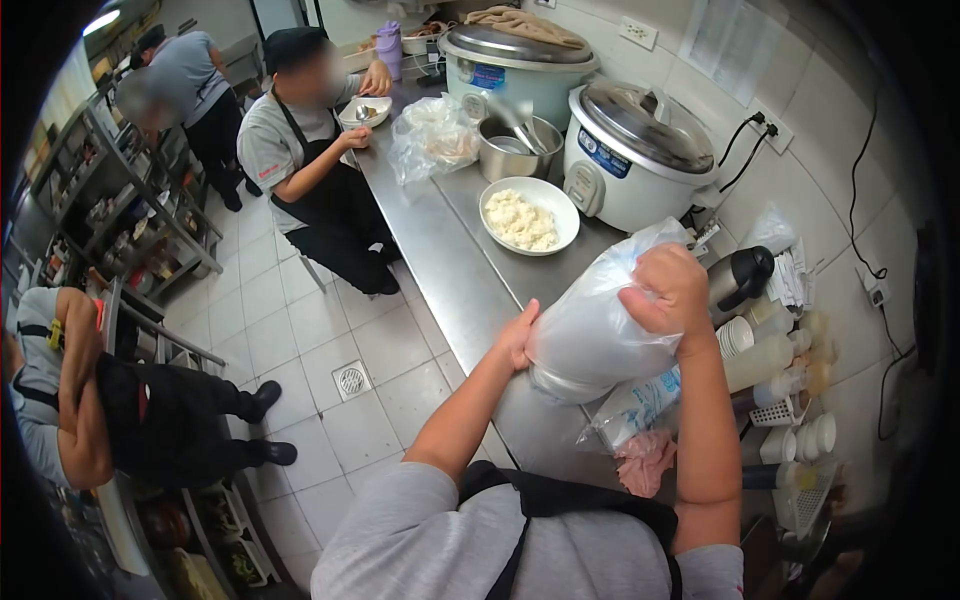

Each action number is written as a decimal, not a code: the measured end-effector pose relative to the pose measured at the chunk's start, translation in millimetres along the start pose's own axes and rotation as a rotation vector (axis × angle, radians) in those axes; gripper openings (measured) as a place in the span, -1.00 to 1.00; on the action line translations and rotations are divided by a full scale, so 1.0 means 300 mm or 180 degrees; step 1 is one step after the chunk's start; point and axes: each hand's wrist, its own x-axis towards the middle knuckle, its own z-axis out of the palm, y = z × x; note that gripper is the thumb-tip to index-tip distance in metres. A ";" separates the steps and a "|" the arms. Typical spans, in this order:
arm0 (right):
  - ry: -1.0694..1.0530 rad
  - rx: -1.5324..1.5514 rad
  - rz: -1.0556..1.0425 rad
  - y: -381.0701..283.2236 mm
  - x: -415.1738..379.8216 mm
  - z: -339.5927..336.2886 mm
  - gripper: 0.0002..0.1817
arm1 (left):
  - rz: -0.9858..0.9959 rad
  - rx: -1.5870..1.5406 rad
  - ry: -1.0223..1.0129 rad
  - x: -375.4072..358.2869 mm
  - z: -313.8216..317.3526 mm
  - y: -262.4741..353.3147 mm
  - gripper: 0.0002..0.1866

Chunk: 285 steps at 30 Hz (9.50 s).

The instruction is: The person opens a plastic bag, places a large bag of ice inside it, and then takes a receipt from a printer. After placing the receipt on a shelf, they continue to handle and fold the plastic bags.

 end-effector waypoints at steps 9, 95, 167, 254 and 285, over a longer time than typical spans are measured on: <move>0.0078 -0.0465 0.1717 -0.083 0.024 -0.047 -0.64 | 0.1830 0.0995 0.0907 -0.109 0.033 -0.190 -0.70; -0.1734 -0.1537 0.2534 -0.178 -0.911 0.230 -0.72 | 0.2343 0.4250 -0.0442 -0.265 -0.052 -0.326 -0.84; -0.0881 0.1623 0.1983 -0.393 -0.776 0.168 -0.92 | 0.3068 0.4978 -0.0491 -0.159 0.008 -0.537 -0.73; 0.0971 0.4140 0.4111 -0.255 -0.614 0.148 -0.93 | 0.1064 0.0111 -0.0279 -0.430 0.100 -0.211 -0.65; -0.0005 0.2308 0.2495 -0.325 -0.595 0.206 -0.77 | 0.3745 0.4597 -0.0201 -0.567 0.064 -0.203 -0.84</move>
